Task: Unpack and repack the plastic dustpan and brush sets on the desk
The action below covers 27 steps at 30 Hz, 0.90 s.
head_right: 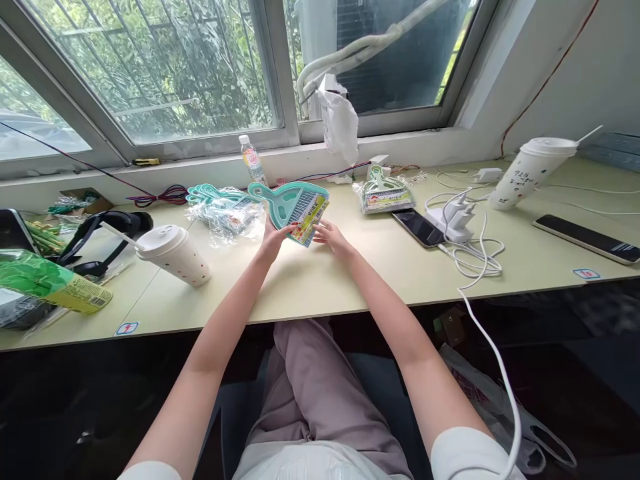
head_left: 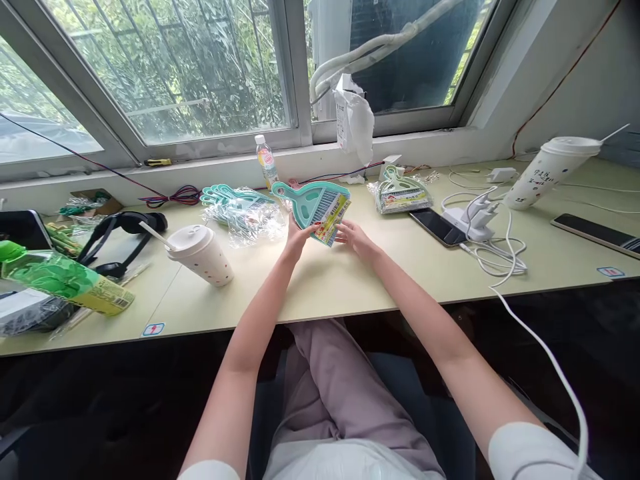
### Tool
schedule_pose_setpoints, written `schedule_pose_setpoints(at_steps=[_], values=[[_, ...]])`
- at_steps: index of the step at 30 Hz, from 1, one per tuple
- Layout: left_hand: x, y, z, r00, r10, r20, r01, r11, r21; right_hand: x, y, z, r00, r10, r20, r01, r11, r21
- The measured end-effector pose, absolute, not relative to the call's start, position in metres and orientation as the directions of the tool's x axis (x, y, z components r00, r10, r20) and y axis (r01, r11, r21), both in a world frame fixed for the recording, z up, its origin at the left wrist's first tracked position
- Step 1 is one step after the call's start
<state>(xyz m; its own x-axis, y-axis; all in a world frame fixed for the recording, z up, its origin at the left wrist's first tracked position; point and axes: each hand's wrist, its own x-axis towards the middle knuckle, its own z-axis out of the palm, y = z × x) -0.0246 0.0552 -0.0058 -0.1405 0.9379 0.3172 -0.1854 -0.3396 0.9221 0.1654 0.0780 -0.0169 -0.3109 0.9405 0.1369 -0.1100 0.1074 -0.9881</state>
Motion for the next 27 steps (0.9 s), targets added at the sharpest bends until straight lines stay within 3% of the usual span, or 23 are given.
schedule_pose_setpoints(at_steps=[4, 8, 16, 27], values=[[-0.021, 0.06, -0.011, -0.115, 0.926, 0.36, -0.138, -0.374, 0.917, 0.169, 0.081, -0.018, -0.268, 0.963, 0.037, -0.237, -0.029, -0.971], [-0.017, 0.058, -0.012, -0.098, 0.926, 0.365, -0.1, -0.374, 0.922, 0.17, 0.077, -0.014, -0.215, 0.976, -0.018, -0.25, -0.073, -0.965], [-0.018, 0.053, -0.008, -0.103, 0.93, 0.354, -0.072, -0.362, 0.929, 0.174, 0.076, -0.014, -0.309, 0.951, 0.024, -0.279, -0.066, -0.958], [-0.012, 0.044, -0.006, -0.083, 0.95, 0.301, -0.012, -0.303, 0.953, 0.172, 0.072, -0.014, -0.263, 0.964, 0.043, -0.301, -0.039, -0.953]])
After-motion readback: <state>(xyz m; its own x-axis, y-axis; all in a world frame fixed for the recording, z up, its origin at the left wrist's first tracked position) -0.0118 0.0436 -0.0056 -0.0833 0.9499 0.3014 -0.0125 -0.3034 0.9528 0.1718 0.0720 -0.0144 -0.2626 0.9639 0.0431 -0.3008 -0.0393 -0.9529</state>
